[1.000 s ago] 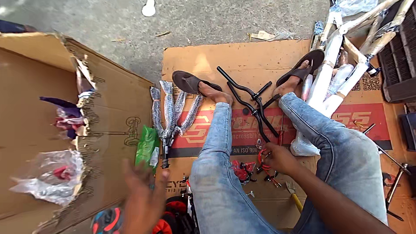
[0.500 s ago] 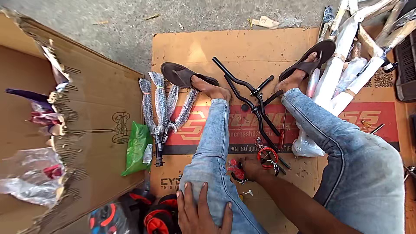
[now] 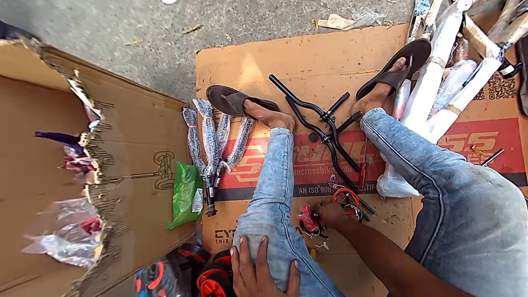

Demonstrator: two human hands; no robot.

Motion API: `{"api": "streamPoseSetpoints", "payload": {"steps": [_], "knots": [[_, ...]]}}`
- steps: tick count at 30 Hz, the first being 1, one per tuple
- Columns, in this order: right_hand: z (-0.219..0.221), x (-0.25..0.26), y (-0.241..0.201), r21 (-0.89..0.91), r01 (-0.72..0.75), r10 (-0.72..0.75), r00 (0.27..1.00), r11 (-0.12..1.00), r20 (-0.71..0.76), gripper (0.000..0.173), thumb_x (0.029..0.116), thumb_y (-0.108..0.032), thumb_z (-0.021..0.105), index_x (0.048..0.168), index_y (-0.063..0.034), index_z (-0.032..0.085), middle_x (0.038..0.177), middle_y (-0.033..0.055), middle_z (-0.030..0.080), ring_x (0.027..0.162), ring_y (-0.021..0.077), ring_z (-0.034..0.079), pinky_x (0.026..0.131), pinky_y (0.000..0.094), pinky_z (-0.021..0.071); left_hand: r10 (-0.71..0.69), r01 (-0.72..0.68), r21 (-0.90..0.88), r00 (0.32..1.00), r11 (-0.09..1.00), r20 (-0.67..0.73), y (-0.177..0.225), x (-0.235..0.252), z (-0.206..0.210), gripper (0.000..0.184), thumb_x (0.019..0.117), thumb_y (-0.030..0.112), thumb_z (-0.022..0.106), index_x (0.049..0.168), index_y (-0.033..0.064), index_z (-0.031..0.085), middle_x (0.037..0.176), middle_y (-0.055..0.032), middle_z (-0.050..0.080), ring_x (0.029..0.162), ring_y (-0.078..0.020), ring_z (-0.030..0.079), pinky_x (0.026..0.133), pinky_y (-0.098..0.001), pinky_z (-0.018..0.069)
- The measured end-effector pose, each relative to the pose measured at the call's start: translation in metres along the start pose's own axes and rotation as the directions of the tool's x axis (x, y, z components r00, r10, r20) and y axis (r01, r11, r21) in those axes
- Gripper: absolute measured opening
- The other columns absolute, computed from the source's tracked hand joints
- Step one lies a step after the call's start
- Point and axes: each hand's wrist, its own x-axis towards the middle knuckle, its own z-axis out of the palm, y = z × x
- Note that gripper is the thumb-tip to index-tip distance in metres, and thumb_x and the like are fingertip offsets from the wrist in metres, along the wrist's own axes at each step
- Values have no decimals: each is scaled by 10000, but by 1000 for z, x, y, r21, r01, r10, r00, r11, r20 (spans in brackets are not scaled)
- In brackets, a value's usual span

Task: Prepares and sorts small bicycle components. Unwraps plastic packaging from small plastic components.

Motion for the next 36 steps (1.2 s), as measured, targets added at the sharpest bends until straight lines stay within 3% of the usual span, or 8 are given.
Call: {"api": "streamPoseSetpoints", "payload": {"steps": [9, 14, 19, 24, 29, 32, 34, 36], "knots": [[-38, -16, -10, 42, -35, 28, 985, 998, 168, 418, 899, -219, 704, 1261, -19, 640, 1240, 237, 660, 1159, 435, 633, 924, 653, 500, -4, 4, -13, 999, 1000, -32, 1, 0, 2, 840, 874, 647, 535, 1431, 19, 539, 1553, -398, 307, 1472, -577, 226, 1204, -619, 189], [-100, -63, -39, 25, -125, 119, 976, 992, 185, 354, 928, -328, 659, 1073, -6, 680, 990, 215, 698, 914, 395, 689, 754, 627, 525, -5, 4, -29, 999, 1000, -50, 3, -3, 3, 827, 873, 651, 529, 1424, 35, 559, 1566, -365, 322, 1464, -584, 241, 1185, -639, 219], [-127, -109, -45, -199, -147, 170, 980, 969, 106, 384, 896, -387, 688, 1012, -21, 697, 1019, 215, 686, 973, 409, 664, 748, 639, 497, -22, 18, -47, 996, 999, -90, 7, -4, 6, 797, 875, 655, 517, 1441, 96, 568, 1593, -310, 326, 1476, -546, 259, 1158, -656, 264], [-120, -123, 19, 201, -222, 219, 975, 954, 37, 386, 1001, -367, 534, 971, -15, 690, 975, 195, 687, 929, 360, 669, 782, 618, 504, -25, 22, -25, 992, 999, -123, 14, -7, 11, 792, 860, 662, 495, 1447, 136, 573, 1599, -268, 350, 1481, -528, 269, 1152, -668, 262], [-141, -181, 5, 811, 70, 98, 983, 581, -154, 212, 986, -195, 529, 835, -81, 625, 555, -7, 438, 426, 72, 392, 427, 229, 339, 61, -130, -284, 969, 950, -240, 37, -6, 0, 886, 909, 611, 562, 1477, -60, 449, 1549, -322, 386, 1470, -450, 349, 1207, -555, 296], [-144, -225, 2, 891, 233, -43, 971, 390, -235, 179, 963, -103, 488, 828, -95, 605, 570, -35, 440, 444, 47, 381, 437, 212, 341, -112, 81, -921, 993, 381, 41, 65, 7, -6, 1107, 899, 645, 641, 1588, -51, 124, 1584, -215, 361, 1410, -254, 474, 1125, -389, 472], [-137, -240, 7, 920, 284, -113, 958, 271, -263, 166, 904, -83, 475, 802, -133, 596, 569, -63, 443, 448, 25, 387, 435, 203, 350, -121, 301, -943, 940, -140, 318, 82, 23, -4, 845, 933, 512, 642, 1527, 45, 264, 1291, -132, 606, 1116, -207, 665, 926, -382, 591], [-129, -244, 11, 932, 285, -149, 955, 223, -256, 183, 898, -90, 466, 767, -159, 574, 565, -76, 454, 448, 16, 396, 436, 200, 359, 1, 441, -813, 879, -380, 476, 92, 29, -4, 598, 969, 379, 632, 1394, 21, 410, 1120, -171, 685, 984, -247, 720, 853, -429, 623]]}}
